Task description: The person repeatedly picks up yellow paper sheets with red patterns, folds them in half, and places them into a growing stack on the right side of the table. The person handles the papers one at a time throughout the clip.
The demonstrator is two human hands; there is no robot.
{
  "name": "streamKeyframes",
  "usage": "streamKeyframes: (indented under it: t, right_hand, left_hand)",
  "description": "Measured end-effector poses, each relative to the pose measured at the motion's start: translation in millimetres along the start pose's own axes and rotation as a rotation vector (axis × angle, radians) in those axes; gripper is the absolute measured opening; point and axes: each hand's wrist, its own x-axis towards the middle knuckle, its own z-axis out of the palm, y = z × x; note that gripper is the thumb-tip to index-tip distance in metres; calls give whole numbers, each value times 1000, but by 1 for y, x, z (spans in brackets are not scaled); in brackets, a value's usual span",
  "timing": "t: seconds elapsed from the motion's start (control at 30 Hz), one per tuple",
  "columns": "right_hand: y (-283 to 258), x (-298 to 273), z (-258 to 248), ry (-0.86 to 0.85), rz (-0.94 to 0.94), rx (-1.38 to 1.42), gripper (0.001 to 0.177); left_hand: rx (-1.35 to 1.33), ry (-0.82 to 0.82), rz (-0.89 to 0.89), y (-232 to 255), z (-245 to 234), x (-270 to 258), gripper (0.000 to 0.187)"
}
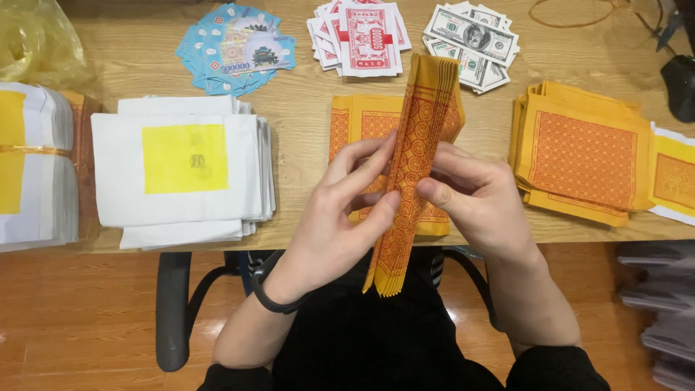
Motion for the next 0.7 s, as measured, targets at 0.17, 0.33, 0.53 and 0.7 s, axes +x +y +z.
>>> streamKeyframes:
  t: [0.17, 0.33, 0.53, 0.7]
  right_hand:
    - [2, 0, -1, -3, -2, 9, 37]
    - [2, -1, 0, -21, -28, 13, 40]
    - [1, -1, 0, -4, -10, 19, 39]
    - [4, -2, -1, -9, -41, 9, 40]
  left_hand:
    - [1, -1, -7, 1, -1, 0, 48]
    - [19, -1, -14, 0, -1, 0, 45]
    - [21, -12, -23, 2, -2, 0, 46]
    - [39, -21, 18, 0, -2, 0, 41]
